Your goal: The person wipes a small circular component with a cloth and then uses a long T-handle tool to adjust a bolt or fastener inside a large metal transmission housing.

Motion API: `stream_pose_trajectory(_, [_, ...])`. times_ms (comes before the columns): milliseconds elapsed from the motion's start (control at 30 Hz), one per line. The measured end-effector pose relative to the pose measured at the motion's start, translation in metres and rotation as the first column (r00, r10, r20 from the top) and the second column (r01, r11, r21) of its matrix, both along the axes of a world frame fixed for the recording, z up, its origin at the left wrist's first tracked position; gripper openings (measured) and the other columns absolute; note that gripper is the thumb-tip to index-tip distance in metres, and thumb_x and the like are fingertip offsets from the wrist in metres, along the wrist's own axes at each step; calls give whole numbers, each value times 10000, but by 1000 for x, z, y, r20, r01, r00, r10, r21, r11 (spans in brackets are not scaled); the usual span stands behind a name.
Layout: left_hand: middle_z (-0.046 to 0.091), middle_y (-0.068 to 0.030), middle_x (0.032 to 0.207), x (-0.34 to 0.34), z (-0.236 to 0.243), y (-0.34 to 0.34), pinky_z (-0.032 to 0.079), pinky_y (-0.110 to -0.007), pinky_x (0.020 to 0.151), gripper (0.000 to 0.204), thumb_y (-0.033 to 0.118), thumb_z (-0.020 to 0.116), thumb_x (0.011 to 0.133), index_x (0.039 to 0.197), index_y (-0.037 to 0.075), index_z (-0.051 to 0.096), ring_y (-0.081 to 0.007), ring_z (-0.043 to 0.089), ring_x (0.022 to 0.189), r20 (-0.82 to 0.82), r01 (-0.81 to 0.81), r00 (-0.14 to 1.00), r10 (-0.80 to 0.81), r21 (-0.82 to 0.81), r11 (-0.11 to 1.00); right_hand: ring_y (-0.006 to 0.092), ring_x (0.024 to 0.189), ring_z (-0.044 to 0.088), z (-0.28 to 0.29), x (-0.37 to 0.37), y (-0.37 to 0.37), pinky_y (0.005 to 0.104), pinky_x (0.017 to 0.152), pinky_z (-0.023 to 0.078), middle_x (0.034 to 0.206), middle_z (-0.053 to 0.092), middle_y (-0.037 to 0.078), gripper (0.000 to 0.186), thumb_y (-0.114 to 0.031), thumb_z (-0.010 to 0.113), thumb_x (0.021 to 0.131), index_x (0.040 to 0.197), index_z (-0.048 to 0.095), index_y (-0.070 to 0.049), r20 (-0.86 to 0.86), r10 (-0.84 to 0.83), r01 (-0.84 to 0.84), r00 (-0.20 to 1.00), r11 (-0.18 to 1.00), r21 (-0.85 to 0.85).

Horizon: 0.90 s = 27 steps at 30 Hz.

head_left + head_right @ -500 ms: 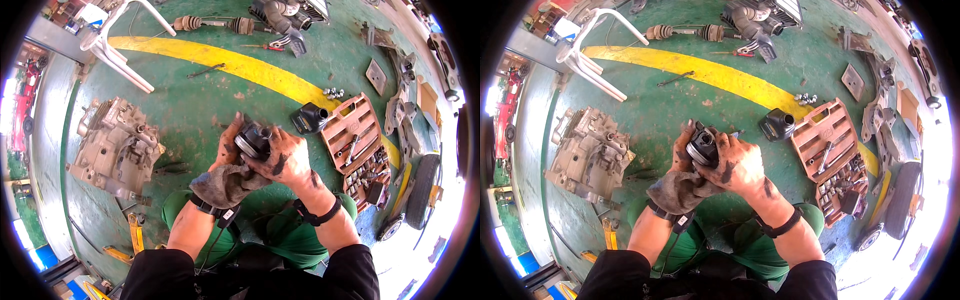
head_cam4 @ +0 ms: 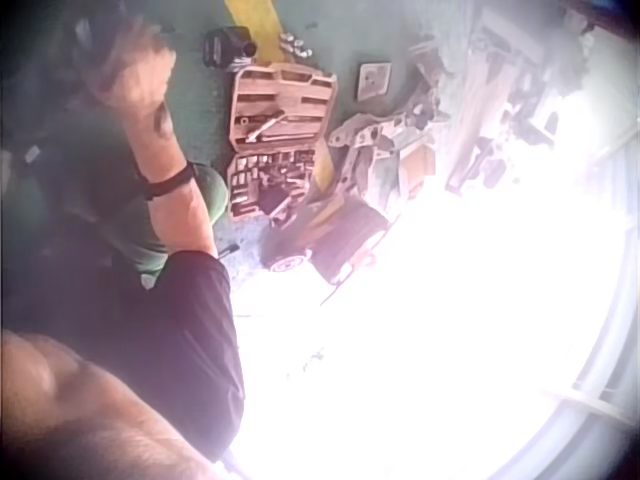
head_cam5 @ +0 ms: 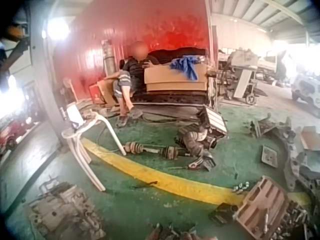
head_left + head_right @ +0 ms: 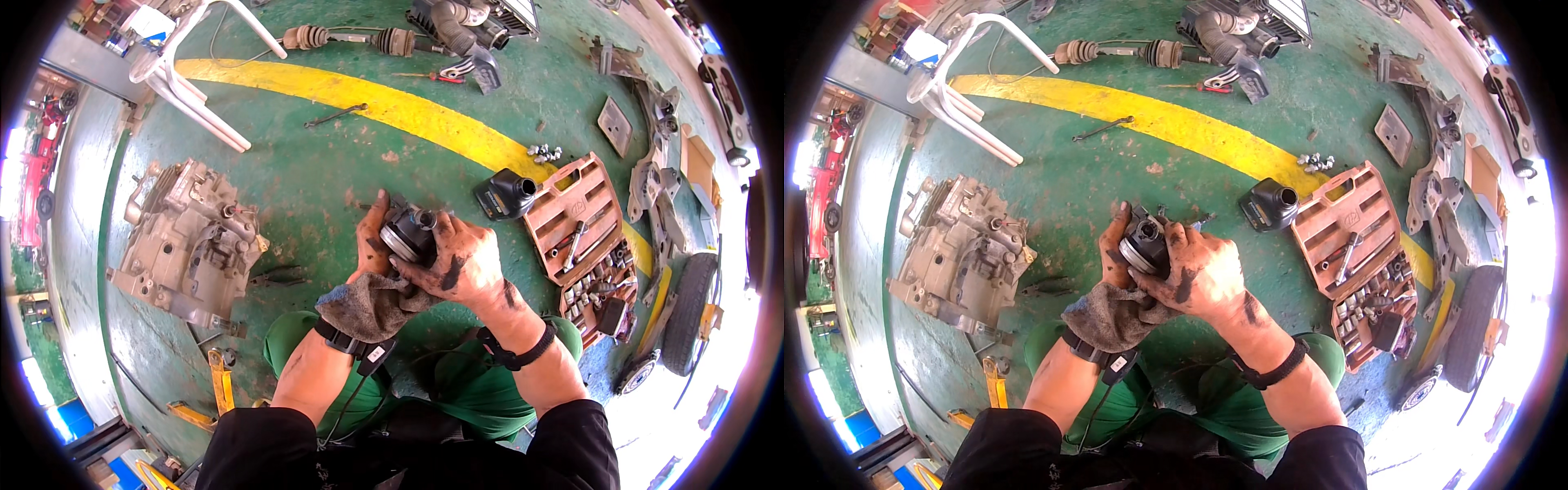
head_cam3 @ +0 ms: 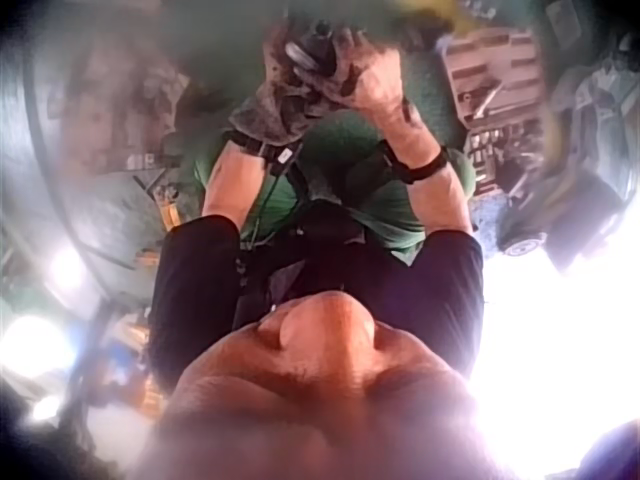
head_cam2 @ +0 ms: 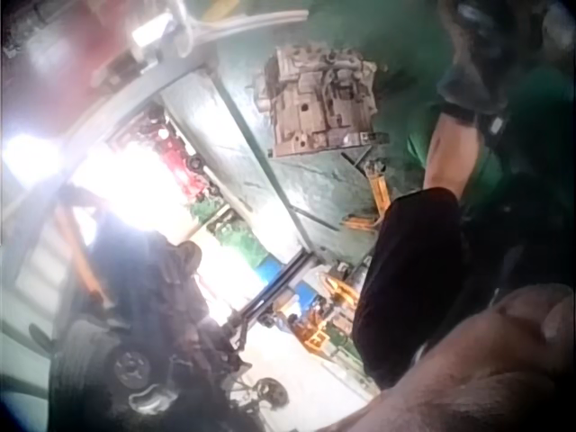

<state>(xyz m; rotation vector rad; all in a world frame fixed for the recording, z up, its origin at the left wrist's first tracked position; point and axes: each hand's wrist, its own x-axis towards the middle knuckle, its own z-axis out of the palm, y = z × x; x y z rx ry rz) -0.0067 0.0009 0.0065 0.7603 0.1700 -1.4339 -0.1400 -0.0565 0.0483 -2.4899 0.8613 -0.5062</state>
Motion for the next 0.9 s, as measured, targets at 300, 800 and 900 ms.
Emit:
stream_pose_trajectory(300, [695, -116, 904, -1, 10, 0, 561, -351, 748, 411, 401, 474, 974, 972, 25, 641, -230, 673, 789, 10, -32, 999, 32, 10, 999, 339, 698, 662, 3, 1, 1, 383, 611, 540, 797, 641, 149, 605, -492, 781, 694, 963, 609, 22, 7, 6, -7, 1000, 1000, 6])
stream_pose_trajectory(800, [684, -111, 944, -3, 15, -2, 553, -356, 777, 379, 377, 436, 976, 1002, 50, 625, -228, 666, 831, 49, -38, 998, 35, 72, 997, 315, 678, 662, 0, 0, -2, 383, 590, 537, 786, 639, 154, 640, -467, 777, 682, 1041, 592, 29, 30, 6, -6, 1000, 1000, 2])
stream_pose_trajectory(900, [675, -130, 983, 1, -9, -2, 548, -401, 807, 404, 394, 412, 983, 1029, 47, 614, -263, 662, 855, 19, -21, 1000, 20, 57, 998, 322, 693, 668, 0, 0, -1, 390, 604, 543, 799, 646, 160, 646, -475, 777, 680, 1044, 594, 27, 34, -6, 6, 999, 1000, 0])
